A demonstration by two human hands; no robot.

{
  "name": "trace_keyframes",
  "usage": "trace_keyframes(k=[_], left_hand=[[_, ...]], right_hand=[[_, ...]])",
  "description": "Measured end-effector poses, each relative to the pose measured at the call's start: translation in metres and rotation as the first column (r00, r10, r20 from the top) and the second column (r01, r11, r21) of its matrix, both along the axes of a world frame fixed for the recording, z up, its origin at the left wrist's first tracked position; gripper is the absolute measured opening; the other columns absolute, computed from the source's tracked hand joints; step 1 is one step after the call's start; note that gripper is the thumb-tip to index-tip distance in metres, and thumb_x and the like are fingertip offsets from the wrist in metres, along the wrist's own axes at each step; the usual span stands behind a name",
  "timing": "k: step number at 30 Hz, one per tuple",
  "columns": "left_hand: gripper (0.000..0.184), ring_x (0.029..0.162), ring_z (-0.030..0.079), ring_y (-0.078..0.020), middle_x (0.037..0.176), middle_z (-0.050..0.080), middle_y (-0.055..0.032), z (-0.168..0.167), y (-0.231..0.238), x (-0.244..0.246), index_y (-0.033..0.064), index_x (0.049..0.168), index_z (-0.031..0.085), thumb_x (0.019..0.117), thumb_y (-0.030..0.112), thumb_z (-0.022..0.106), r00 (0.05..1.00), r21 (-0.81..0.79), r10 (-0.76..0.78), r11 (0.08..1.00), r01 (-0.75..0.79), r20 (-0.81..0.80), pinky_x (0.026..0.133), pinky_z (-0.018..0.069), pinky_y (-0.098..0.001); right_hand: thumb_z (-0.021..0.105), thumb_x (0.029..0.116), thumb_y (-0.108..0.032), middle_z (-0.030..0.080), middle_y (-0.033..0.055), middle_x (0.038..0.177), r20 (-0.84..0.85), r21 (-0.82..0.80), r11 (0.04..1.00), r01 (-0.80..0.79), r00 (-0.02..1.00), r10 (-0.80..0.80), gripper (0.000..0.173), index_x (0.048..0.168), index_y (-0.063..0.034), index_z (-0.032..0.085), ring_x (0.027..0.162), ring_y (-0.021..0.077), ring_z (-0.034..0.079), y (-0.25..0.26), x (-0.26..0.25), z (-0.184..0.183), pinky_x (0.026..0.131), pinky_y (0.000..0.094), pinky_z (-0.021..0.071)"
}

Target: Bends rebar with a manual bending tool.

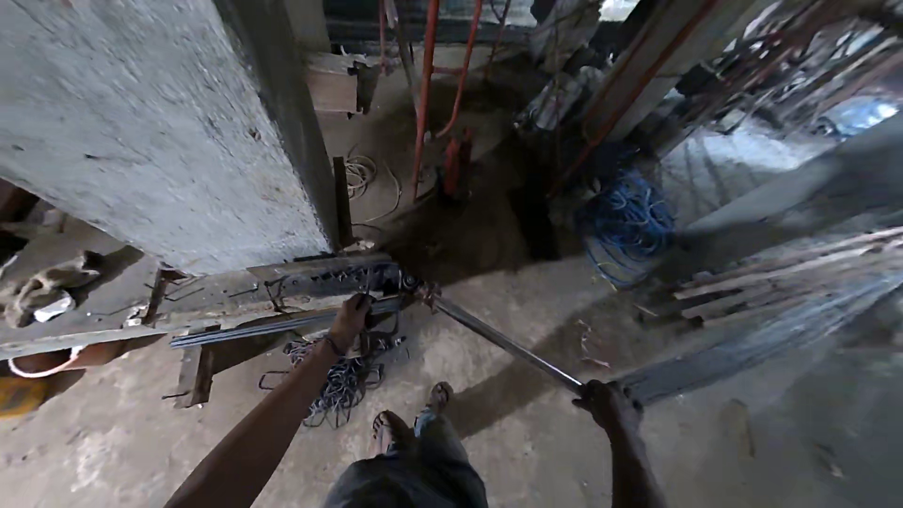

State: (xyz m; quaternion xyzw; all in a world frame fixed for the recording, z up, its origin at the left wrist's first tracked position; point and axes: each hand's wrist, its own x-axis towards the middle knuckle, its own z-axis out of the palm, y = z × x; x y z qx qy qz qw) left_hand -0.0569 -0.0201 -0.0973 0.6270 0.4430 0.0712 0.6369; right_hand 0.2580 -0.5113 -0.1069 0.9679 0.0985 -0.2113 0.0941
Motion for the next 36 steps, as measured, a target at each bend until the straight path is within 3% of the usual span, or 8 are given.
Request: trace_keyframes(k=[4, 7, 10, 14, 16, 22, 27, 36], left_hand=[[0.029, 0.060, 0.053, -0.0110, 0.083, 0.056, -0.0030, 0.004, -0.020, -0.001, 0.0059, 0.132, 0.057, 0.1105, 0.021, 0.046, 0.963, -0.152, 0.229, 0.966, -0.207, 0.143, 0.055, 0.0490, -0.0265], [0.029, 0.049, 0.043, -0.0071, 0.073, 0.051, 0.0008, 0.016, -0.029, 0.008, 0.0061, 0.130, 0.059, 0.1110, 0.022, 0.044, 0.884, -0.314, 0.416, 0.886, -0.341, 0.212, 0.044, 0.0394, -0.0214], [0.027, 0.047, 0.043, -0.0066, 0.069, 0.052, 0.0005, 0.033, -0.037, 0.021, 0.0034, 0.123, 0.062, 0.1104, 0.021, 0.046, 0.841, -0.307, 0.500, 0.849, -0.429, 0.207, 0.042, 0.0375, -0.0206], [0.027, 0.059, 0.050, -0.0072, 0.079, 0.059, -0.0009, 0.082, -0.066, 0.031, 0.0017, 0.124, 0.065, 0.1075, 0.019, 0.052, 0.914, 0.020, 0.309, 0.945, -0.325, 0.265, 0.054, 0.0441, -0.0240], [0.027, 0.054, 0.046, -0.0072, 0.072, 0.054, 0.0011, 0.099, -0.084, 0.023, 0.0025, 0.121, 0.066, 0.1086, 0.020, 0.050, 0.849, -0.091, 0.394, 0.917, -0.388, 0.352, 0.049, 0.0405, -0.0229], [0.028, 0.056, 0.047, -0.0058, 0.069, 0.049, 0.0043, 0.097, -0.129, -0.041, 0.0107, 0.109, 0.059, 0.1104, 0.020, 0.033, 0.507, -0.465, 0.621, 0.784, -0.411, 0.598, 0.055, 0.0451, -0.0217], [0.025, 0.052, 0.046, -0.0046, 0.067, 0.048, 0.0055, 0.029, -0.192, -0.087, 0.0119, 0.113, 0.055, 0.1127, 0.022, 0.032, 0.239, -0.596, 0.904, 0.416, -0.687, 0.355, 0.050, 0.0447, -0.0198], [0.026, 0.050, 0.046, -0.0032, 0.066, 0.048, 0.0070, -0.073, -0.195, -0.090, 0.0123, 0.122, 0.052, 0.1133, 0.024, 0.030, -0.103, -0.569, 0.970, 0.041, -0.822, 0.220, 0.049, 0.0443, -0.0190]], right_hand=[[0.066, 0.0980, -0.018, 0.040, 0.0308, 0.157, 0.168, 0.320, 0.943, 0.096, 0.973, -0.156, 0.040, 0.135, -0.0031, 0.064, 0.146, 0.0491, 0.037, 0.048, 0.067, -0.013, 0.116, 0.0673, 0.0315], [0.043, 0.1102, -0.014, 0.049, 0.0272, 0.146, -0.018, 0.880, 0.435, 0.191, 0.929, -0.370, 0.046, 0.151, 0.0048, 0.038, 0.129, 0.0330, 0.053, 0.123, 0.097, 0.003, 0.108, 0.0443, 0.0448], [0.056, 0.1047, -0.007, 0.036, 0.0264, 0.160, -0.202, 0.941, 0.231, 0.249, 0.957, -0.208, 0.069, 0.163, -0.0011, 0.018, 0.142, 0.0327, 0.047, 0.189, 0.106, 0.015, 0.115, 0.0420, 0.0436], [0.051, 0.1091, -0.030, 0.054, 0.0177, 0.145, -0.505, 0.863, -0.037, 0.505, 0.854, -0.125, 0.055, 0.156, -0.0046, 0.036, 0.123, 0.0240, 0.059, 0.289, 0.074, 0.010, 0.101, 0.0388, 0.0515], [0.046, 0.1108, -0.032, 0.057, 0.0187, 0.135, -0.623, 0.782, -0.047, 0.622, 0.782, -0.025, 0.050, 0.151, -0.0023, 0.038, 0.109, 0.0239, 0.063, 0.318, 0.048, 0.004, 0.090, 0.0371, 0.0565], [0.048, 0.1091, -0.042, 0.053, 0.0205, 0.148, -0.778, 0.621, 0.050, 0.782, 0.607, 0.161, 0.060, 0.157, -0.0082, 0.034, 0.123, 0.0318, 0.063, 0.377, -0.001, 0.013, 0.098, 0.0446, 0.0552], [0.039, 0.1112, -0.044, 0.040, 0.0199, 0.158, -0.767, 0.638, 0.267, 0.722, 0.568, 0.298, 0.063, 0.160, -0.0073, 0.027, 0.138, 0.0321, 0.051, 0.417, -0.011, 0.016, 0.110, 0.0454, 0.0486], [0.054, 0.1078, -0.031, 0.060, 0.0152, 0.139, -0.603, 0.765, 0.463, 0.448, 0.751, 0.270, 0.045, 0.143, -0.0030, 0.053, 0.127, 0.0243, 0.058, 0.481, -0.022, 0.018, 0.106, 0.0461, 0.0489]])
